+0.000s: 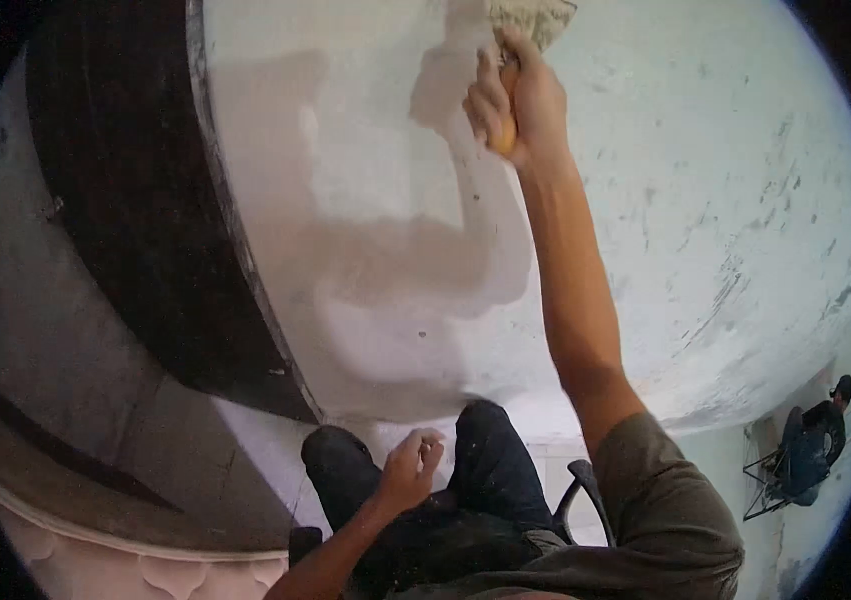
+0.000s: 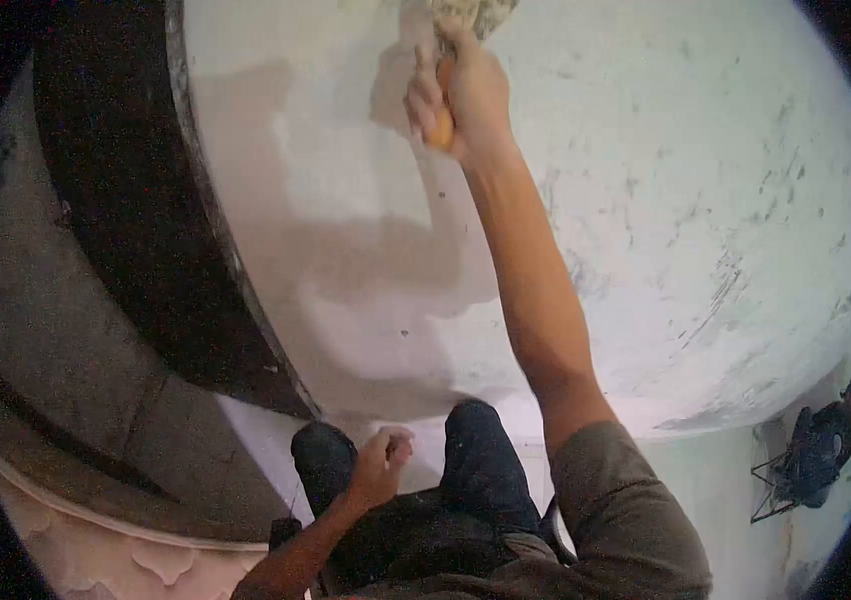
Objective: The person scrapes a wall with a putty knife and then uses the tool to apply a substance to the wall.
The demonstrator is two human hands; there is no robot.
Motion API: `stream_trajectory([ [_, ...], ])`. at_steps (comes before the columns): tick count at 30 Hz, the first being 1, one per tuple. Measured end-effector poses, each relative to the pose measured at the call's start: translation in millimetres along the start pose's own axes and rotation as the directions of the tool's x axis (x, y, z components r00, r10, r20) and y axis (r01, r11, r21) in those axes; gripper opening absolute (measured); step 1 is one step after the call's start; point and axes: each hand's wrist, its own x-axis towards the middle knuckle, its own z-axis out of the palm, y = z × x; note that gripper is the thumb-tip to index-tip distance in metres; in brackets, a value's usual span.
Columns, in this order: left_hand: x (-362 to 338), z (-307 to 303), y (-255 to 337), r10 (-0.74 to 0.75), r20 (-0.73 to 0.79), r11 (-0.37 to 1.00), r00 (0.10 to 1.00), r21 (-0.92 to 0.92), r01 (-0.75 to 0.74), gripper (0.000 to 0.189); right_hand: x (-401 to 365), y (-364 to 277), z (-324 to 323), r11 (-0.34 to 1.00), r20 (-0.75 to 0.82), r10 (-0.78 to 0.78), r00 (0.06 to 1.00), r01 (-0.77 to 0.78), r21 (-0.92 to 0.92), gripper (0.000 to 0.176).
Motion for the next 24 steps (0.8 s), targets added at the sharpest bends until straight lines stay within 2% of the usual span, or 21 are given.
stream_trajectory([
  [1, 3, -3, 6, -0.036, 0.013, 0.998, 0.999, -0.043, 0.036, 0.02, -23, 14, -2, 1.0, 0.077, 0.002, 0.997, 0.0, -0.022, 0.044],
  [2, 5, -4, 2, -0.044, 0.007, 0.998, 0.999, -0.05, 0.045, 0.02, -50, 31, -7, 0.993, 0.056, 0.114, 0.992, -0.112, -0.034, 0.044],
  [3, 7, -4, -4, -0.054, -0.034, 0.987, 0.998, -0.151, 0.048, 0.02, -79, 50, -12, 0.974, 0.031, 0.222, 0.974, -0.221, -0.045, 0.045],
  [4, 9, -4, -7, -0.066, -0.07, 0.968, 0.995, -0.248, 0.047, 0.021, -112, 70, -14, 0.963, 0.03, 0.267, 0.963, -0.265, -0.047, 0.045],
  [5, 8, -3, -4, -0.168, -0.099, 0.886, 0.981, -0.452, 0.106, 0.025, -144, 99, -14, 0.927, -0.219, 0.36, 0.907, -0.375, -0.027, 0.045],
  [6, 9, -3, -6, -0.172, -0.098, 0.886, 0.98, -0.45, 0.111, 0.025, -176, 120, -29, 0.83, -0.096, 0.556, 0.825, -0.558, 0.008, 0.042],
  [7, 9, -5, -8, -0.229, -0.148, 0.852, 0.962, -0.509, 0.124, 0.027, -204, 127, -20, 0.74, -0.146, 0.672, 0.725, -0.663, 0.112, 0.041],
  [8, 11, -7, -8, -0.287, -0.194, 0.814, 0.938, -0.566, 0.132, 0.028, -234, 147, -28, 0.676, -0.12, 0.736, 0.666, -0.723, 0.14, 0.038],
  [9, 15, -5, -4, -0.317, -0.256, 0.812, 0.913, -0.571, 0.121, 0.032, -259, 155, -31, 0.637, -0.124, 0.759, 0.64, -0.768, -0.063, 0.037],
  [10, 13, -9, -6, -0.324, -0.247, 0.814, 0.913, -0.565, 0.136, 0.032, -285, 165, -38, 0.595, -0.068, 0.797, 0.6, -0.8, -0.077, 0.038],
  [11, 13, -15, -10, -0.419, -0.195, 0.786, 0.887, -0.567, 0.246, 0.032, -306, 171, -42, 0.555, -0.013, 0.829, 0.558, -0.827, -0.094, 0.038],
  [12, 12, -18, -13, -0.511, -0.143, 0.745, 0.848, -0.566, 0.354, 0.032, -318, 161, -32, 0.463, -0.017, 0.886, 0.463, -0.886, -0.002, 0.039],
  [18, 8, -7, -11, -0.476, -0.115, 0.834, 0.872, -0.375, 0.405, 0.027, -370, 159, -42, 0.394, 0.09, 0.914, 0.395, -0.919, 0.036, 0.037],
  [20, 9, -5, -2, -0.479, -0.126, 0.842, 0.869, -0.345, 0.414, 0.025, -378, 157, -51, 0.374, -0.028, 0.927, 0.374, -0.927, -0.018, 0.033],
  [21, 10, -4, 1, -0.478, -0.142, 0.851, 0.867, -0.318, 0.418, 0.023, -377, 152, -56, 0.391, -0.021, 0.919, 0.395, -0.915, -0.097, 0.028],
  [22, 8, -5, -6, -0.48, -0.139, 0.851, 0.866, -0.311, 0.422, 0.023, -379, 149, -60, 0.393, -0.021, 0.918, 0.396, -0.915, -0.089, 0.028],
  [24, 6, -8, -23, -0.442, -0.157, 0.883, 0.883, -0.249, 0.397, 0.025, -384, 143, -71, 0.427, -0.03, 0.891, 0.452, -0.86, -0.28, 0.027],
])
